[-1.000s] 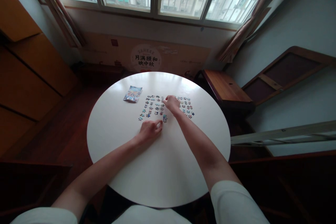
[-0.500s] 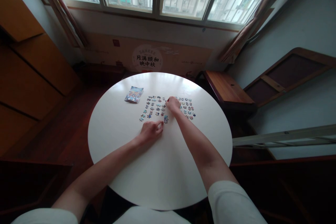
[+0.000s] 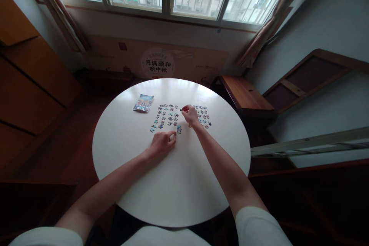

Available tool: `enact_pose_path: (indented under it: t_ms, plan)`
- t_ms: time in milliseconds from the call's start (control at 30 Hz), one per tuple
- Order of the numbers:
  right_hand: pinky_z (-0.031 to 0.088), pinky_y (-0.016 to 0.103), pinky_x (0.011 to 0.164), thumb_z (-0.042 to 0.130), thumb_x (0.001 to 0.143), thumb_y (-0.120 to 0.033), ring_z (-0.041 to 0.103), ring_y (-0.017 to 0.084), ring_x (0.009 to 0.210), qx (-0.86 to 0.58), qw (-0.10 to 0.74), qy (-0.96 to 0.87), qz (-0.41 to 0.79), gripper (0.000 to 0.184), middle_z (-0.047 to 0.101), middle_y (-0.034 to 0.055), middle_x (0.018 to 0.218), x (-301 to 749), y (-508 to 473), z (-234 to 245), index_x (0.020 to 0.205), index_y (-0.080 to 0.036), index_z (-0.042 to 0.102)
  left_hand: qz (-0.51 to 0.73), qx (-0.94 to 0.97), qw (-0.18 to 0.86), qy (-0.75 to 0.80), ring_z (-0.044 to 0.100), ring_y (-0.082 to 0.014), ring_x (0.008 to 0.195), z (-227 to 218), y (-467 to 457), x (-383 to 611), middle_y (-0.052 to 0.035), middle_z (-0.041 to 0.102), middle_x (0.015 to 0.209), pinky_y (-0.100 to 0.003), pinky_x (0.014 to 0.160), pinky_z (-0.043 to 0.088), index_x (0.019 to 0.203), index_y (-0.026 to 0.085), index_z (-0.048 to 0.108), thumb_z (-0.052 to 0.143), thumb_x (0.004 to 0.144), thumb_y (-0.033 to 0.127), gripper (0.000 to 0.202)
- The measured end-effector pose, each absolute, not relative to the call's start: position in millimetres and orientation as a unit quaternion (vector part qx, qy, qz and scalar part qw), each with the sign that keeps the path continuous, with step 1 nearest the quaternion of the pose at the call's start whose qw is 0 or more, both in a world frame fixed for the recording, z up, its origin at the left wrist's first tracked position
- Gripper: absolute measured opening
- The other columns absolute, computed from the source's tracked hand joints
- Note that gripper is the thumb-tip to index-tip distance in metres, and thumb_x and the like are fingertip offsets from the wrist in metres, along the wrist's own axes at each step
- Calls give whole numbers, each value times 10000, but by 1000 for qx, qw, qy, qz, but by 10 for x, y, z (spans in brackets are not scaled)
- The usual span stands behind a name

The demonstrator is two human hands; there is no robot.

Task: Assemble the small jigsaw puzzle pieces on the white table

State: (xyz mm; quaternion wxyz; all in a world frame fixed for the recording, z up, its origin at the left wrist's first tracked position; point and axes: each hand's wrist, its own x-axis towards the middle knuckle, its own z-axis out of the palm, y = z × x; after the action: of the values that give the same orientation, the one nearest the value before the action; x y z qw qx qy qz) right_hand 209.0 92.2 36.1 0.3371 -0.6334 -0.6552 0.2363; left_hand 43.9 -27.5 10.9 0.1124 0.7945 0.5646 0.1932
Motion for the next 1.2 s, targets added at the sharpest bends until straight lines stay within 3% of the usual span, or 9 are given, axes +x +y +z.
enact_pose_path:
  t_ms: [133, 300, 533, 733, 933, 1200]
  plan:
    - [520, 274, 624, 606, 757, -176, 653, 160, 666, -578, 419, -620, 326, 133, 704, 66, 795, 2261, 606, 262, 864, -144, 678, 190, 794, 123, 564, 600, -159, 596, 120, -280, 434, -15, 683, 650, -250, 593, 319, 1083, 269, 701, 475, 889, 359, 311]
    - [516, 279, 623, 598, 727, -193, 648, 158, 641, -545, 442, -606, 375, 142, 709, 57, 776, 2320, 210, 96, 821, -154, 697, 185, 791, 126, 569, 604, -160, 612, 146, -290, 433, -15, 683, 656, -248, 600, 328, 1085, 265, 699, 479, 887, 363, 312]
    - [492, 274, 693, 607, 754, -252, 624, 153, 697, -547, 416, -652, 321, 129, 714, 42, 815, 2229, -64, 48, 807, -179, 699, 176, 790, 122, 575, 620, -164, 645, 153, -285, 430, -18, 689, 675, -244, 620, 350, 1122, 271, 689, 501, 886, 380, 320]
    - [457, 248, 691, 580, 760, -137, 587, 135, 687, -537, 384, -693, 291, 115, 684, 5, 769, 2198, -125, 46, 761, -195, 679, 182, 790, 115, 574, 620, -169, 652, 140, -286, 429, -31, 696, 689, -243, 625, 363, 1100, 262, 704, 501, 892, 392, 319]
    - [448, 259, 721, 631, 775, -149, 561, 138, 702, -536, 365, -718, 251, 82, 658, 17, 781, 2203, -127, -10, 769, -198, 696, 212, 791, 133, 559, 579, -136, 589, 118, -278, 411, -16, 682, 668, -235, 612, 354, 1118, 242, 700, 510, 889, 362, 321]
    - [455, 266, 746, 617, 807, -139, 570, 140, 713, -546, 366, -717, 230, 106, 648, 38, 815, 2191, -118, -40, 825, -181, 712, 224, 813, 130, 521, 530, -117, 536, 125, -290, 422, -1, 633, 584, -232, 590, 324, 1010, 226, 740, 511, 882, 344, 288]
